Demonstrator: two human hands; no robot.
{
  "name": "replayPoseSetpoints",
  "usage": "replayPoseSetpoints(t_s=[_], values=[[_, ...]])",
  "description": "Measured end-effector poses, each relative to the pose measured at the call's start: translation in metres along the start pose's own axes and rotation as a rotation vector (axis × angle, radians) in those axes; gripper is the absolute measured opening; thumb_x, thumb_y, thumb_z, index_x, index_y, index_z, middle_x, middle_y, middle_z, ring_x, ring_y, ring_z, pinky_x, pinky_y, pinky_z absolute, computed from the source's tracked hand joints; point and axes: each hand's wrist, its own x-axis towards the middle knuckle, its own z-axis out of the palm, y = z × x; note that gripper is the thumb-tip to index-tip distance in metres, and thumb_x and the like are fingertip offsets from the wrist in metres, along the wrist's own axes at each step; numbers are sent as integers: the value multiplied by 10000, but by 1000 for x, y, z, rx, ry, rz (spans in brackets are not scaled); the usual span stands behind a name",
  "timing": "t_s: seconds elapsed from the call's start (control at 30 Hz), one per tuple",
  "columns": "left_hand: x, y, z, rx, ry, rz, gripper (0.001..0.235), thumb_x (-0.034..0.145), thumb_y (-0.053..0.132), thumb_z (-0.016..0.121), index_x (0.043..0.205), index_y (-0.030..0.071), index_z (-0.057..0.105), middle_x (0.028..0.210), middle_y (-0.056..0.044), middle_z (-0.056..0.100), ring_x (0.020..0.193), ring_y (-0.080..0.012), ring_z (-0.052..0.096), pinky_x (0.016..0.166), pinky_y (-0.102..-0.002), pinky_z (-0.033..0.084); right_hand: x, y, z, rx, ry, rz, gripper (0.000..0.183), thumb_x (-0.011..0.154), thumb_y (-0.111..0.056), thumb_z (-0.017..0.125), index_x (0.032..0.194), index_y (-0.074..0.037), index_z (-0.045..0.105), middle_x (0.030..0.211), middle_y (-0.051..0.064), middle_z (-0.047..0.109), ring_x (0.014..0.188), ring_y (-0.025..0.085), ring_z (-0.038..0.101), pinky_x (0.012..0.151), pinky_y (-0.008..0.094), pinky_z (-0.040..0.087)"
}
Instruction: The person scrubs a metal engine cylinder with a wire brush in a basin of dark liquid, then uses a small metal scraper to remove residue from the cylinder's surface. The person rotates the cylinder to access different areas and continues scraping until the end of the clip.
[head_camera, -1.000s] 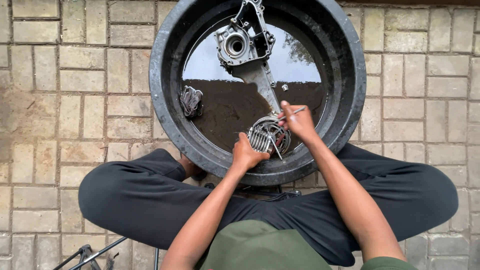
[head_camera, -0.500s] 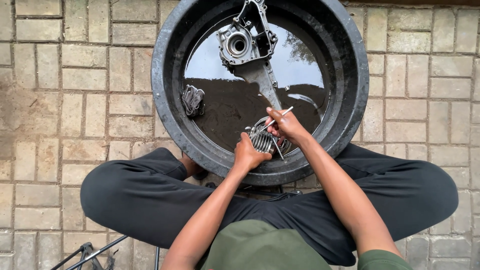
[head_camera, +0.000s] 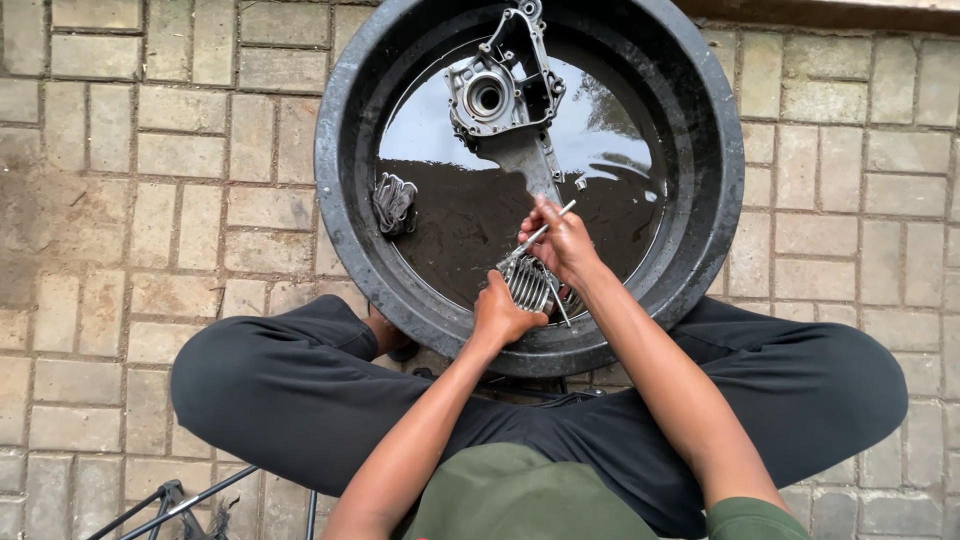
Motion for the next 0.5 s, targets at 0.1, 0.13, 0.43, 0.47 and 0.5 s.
replayPoseSetpoints(t_s=[0.1, 0.13, 0.43, 0.47, 0.5], values=[[-2, 1, 0, 3, 2, 3, 891, 560, 381, 930, 1183, 24, 402, 1214, -292, 652, 1173, -486, 636, 1027, -530, 537, -6, -10, 9, 133, -6, 57, 527, 983, -589, 597, 776, -107, 542, 654, 95, 571, 602, 226, 645, 617, 380, 618], [0, -1, 1, -2, 4, 2, 891, 560, 381, 930, 1183, 24, 402, 1214, -292, 652, 1173, -486, 636, 1027, -530, 537, -11, -15, 12, 129, -9, 59, 527, 983, -589, 597, 776, -107, 542, 654, 95, 571, 602, 226, 645, 617, 380, 618], [5, -6, 6, -24, 30, 22, 905, 542, 400, 936, 1171, 13, 412, 1192, -294, 662, 1159, -485, 645, 1010, -538, 545, -17, -31, 2, 286, -168, 45, 714, 899, -826, 381, 622, -170, 325, 550, -16, 218, 418, 128, 248, 432, 305, 278], [4, -5, 5, -21, 29, 32, 887, 557, 378, 931, 1174, 8, 411, 1189, -296, 662, 1160, -487, 644, 1013, -538, 542, -12, -28, -3, 284, -173, 51, 652, 911, -749, 411, 609, -180, 311, 540, -19, 208, 411, 135, 236, 417, 311, 263], [2, -3, 3, -19, 29, 42, 870, 572, 355, 926, 1177, 3, 409, 1185, -299, 663, 1162, -490, 642, 1016, -537, 540, -7, -26, -7, 281, -178, 57, 601, 923, -672, 441, 596, -189, 298, 531, -21, 199, 404, 142, 224, 403, 318, 248]])
